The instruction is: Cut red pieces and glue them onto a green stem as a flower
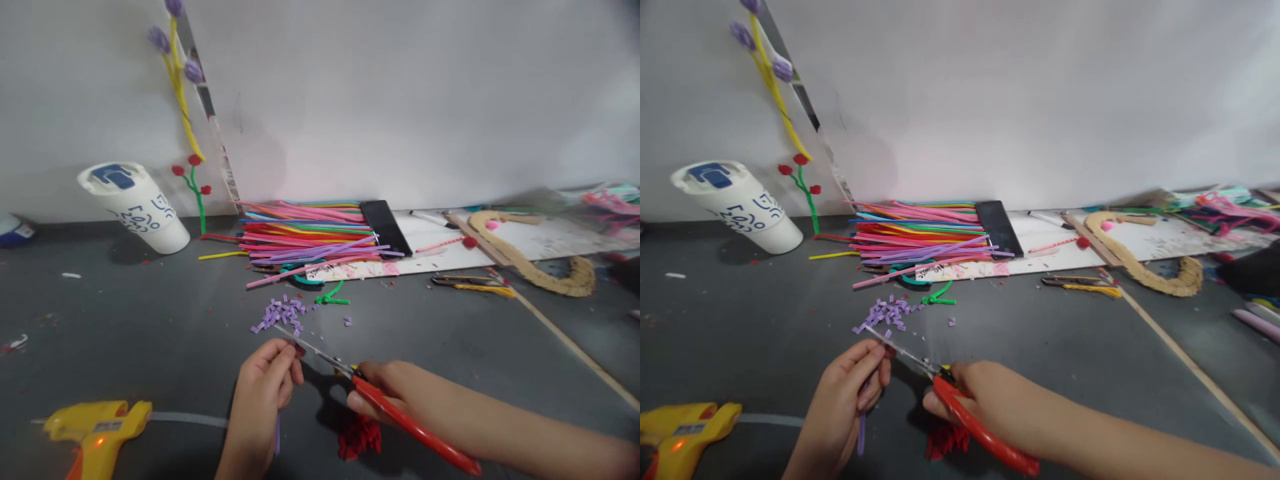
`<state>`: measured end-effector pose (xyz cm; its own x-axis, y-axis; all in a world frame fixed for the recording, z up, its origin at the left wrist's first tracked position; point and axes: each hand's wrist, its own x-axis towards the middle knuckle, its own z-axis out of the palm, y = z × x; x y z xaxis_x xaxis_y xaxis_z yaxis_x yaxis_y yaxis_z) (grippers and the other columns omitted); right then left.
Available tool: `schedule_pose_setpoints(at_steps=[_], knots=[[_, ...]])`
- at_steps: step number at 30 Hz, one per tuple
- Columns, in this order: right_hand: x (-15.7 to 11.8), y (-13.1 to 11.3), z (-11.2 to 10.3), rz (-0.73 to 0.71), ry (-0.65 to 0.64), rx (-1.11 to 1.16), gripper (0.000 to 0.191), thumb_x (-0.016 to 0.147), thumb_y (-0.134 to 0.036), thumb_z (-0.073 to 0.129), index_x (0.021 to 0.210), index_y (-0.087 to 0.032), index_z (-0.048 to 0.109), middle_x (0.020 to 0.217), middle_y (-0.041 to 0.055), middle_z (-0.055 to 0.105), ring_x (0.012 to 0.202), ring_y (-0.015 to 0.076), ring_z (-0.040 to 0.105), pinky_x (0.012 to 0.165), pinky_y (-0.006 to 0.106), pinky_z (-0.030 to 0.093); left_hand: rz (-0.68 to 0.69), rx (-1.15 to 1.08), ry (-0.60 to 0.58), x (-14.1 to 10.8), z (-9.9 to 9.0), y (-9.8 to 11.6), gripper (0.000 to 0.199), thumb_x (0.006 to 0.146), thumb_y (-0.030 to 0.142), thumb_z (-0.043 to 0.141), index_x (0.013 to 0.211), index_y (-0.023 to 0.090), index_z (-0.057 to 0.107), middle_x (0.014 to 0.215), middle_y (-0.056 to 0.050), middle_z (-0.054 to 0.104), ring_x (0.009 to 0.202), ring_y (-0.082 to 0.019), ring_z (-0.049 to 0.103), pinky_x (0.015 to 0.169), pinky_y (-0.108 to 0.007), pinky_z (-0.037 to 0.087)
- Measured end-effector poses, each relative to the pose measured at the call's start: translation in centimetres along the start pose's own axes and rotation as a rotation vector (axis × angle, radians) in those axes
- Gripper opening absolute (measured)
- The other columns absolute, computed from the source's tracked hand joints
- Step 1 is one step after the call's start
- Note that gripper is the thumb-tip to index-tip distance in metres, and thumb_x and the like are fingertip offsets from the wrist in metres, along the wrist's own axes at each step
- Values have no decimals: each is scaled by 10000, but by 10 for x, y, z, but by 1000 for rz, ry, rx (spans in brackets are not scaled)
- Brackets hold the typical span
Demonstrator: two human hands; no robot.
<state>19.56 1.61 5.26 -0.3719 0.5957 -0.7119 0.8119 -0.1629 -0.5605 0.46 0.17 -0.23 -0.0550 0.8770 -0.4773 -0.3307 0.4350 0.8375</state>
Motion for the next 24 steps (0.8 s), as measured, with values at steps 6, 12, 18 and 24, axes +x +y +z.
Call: schedule_pose_setpoints(at_steps=[6,12,18,24], knots=[[1,0,2,12,-30,28,378,881,-505,487,837,-150,608,689,3,614,571,107,481,525,202,329,1,35,12,2,-1,1,235,683,341,670,589,137,600,415,53,496,317,4,198,359,-171,107],[4,3,3,-19,-41,61,369,880,-492,500,859,-147,630,673,-8,608,554,95,460,511,192,320,13,81,30,2,-1,2,221,667,329,684,572,142,613,404,52,491,318,-3,215,352,-171,124],[6,5,4,-6,-40,81,386,882,-507,484,845,-152,630,670,-5,610,555,101,463,518,200,332,6,107,33,4,-3,0,205,677,313,675,578,142,623,402,53,490,314,-5,207,347,-173,121],[4,1,2,40,-65,84,364,876,-488,486,810,-154,616,678,-1,602,563,106,465,527,207,341,-14,107,34,6,-6,-4,183,697,299,669,627,132,643,425,45,512,318,-4,221,355,-174,126]])
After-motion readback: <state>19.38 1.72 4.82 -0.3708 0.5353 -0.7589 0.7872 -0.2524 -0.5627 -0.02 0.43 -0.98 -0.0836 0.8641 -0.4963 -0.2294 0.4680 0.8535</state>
